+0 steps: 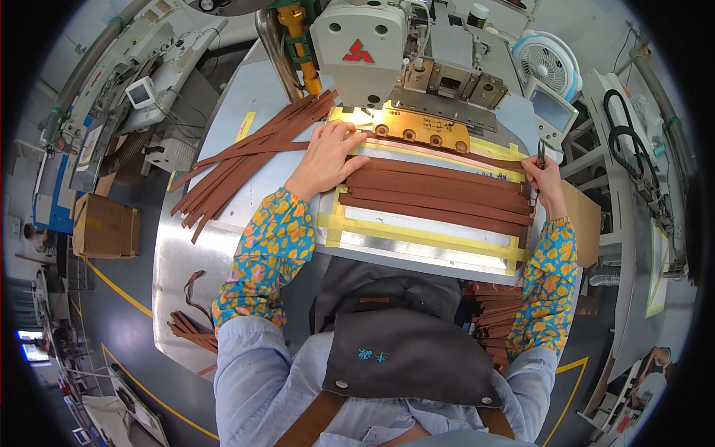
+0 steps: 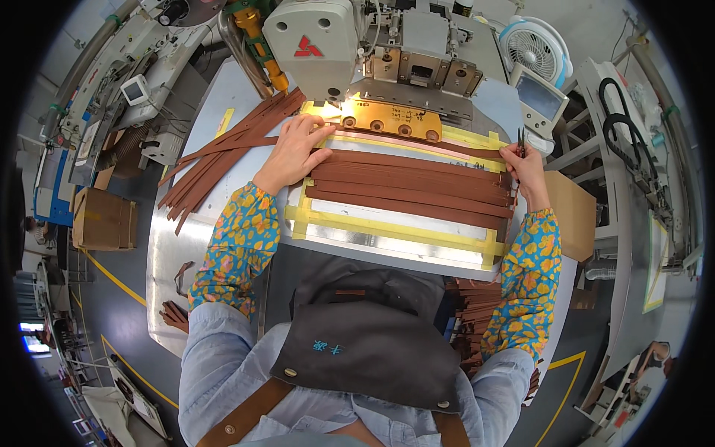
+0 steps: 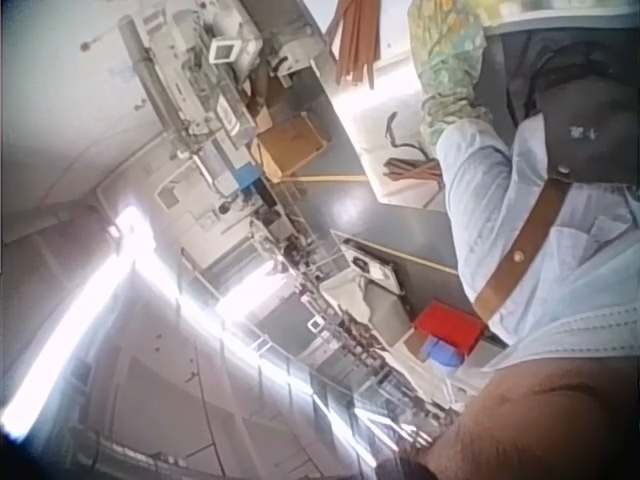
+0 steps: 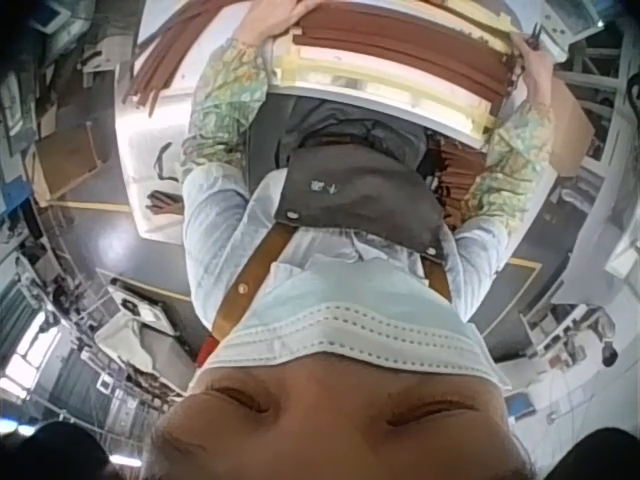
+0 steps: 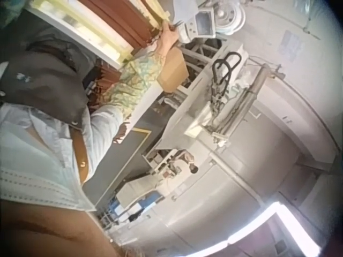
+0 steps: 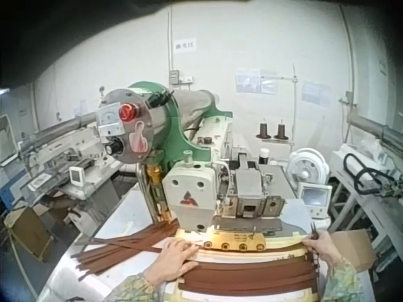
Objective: Aligning and positioning leather strips into a yellow template jig on a workbench.
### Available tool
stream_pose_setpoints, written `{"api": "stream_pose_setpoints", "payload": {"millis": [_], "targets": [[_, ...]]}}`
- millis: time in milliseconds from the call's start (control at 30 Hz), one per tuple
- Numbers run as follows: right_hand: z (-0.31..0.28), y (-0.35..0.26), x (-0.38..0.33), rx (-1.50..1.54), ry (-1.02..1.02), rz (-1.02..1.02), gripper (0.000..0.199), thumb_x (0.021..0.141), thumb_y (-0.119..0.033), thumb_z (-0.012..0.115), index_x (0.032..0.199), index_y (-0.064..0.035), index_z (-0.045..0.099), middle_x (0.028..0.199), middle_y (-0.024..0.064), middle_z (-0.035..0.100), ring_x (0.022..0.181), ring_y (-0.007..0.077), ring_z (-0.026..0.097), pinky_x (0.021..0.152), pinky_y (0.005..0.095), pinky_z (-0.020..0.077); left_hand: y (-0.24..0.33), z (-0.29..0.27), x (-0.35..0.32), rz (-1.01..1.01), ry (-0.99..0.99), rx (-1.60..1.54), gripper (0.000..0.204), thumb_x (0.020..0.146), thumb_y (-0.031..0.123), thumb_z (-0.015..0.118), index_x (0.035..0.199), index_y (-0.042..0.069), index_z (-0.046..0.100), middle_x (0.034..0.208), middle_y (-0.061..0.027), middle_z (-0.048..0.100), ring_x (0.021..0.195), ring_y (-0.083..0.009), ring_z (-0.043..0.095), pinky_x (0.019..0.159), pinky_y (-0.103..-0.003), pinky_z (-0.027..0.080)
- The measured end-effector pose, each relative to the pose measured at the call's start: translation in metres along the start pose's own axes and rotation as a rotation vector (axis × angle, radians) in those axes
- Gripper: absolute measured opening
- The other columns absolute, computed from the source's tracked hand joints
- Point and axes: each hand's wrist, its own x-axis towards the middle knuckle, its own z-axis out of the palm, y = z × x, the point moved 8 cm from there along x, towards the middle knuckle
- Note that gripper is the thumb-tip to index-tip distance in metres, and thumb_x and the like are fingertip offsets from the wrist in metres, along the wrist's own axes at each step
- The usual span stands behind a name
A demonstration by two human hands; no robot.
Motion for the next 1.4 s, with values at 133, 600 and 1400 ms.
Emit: {"api": "stream_pose_setpoints", "payload": {"millis": [133,600,1400], "targets": [[-0.008,-0.007,-0.003,-0.253,0.023,-0.163,0.013,0.083,-0.009,0.075,0.082,-0.0036,0.063,0.068,0.0025,0.058,0.055,0.0104,0.052,0.049,0.0245,0.0407,0.008,0.003,0.007,0.084,0.047,0.006,0.045,0.092,0.037,0.059,0.124,0.005,0.061,0.132,-0.0085,0.053,0.130,-0.0289,0.041,0.109,-0.044,0.028],[0.063,-0.052,-0.036,-0.717,-0.173,-0.664,0.014,0.082,-0.004,0.067,0.096,-0.0015,0.070,0.103,0.0072,0.065,0.088,0.0321,0.063,0.079,0.0388,0.0509,0.006,0.002,0.007,0.096,0.019,0.036,0.040,0.090,0.028,0.061,0.123,0.005,0.061,0.133,-0.0036,0.056,0.129,-0.0258,0.043,0.108,-0.043,0.028],[0.167,-0.093,-0.111,-0.933,-0.370,-0.782,0.063,0.071,-0.033,0.076,0.124,-0.0055,0.058,0.112,0.0149,0.060,0.090,0.0335,0.066,0.076,0.0442,0.0534,-0.138,-0.028,-0.056,-0.549,0.193,0.655,0.076,0.091,0.060,0.052,0.135,-0.002,0.048,0.123,-0.0197,0.056,0.116,-0.0379,0.052,0.098,-0.055,0.039]]}}
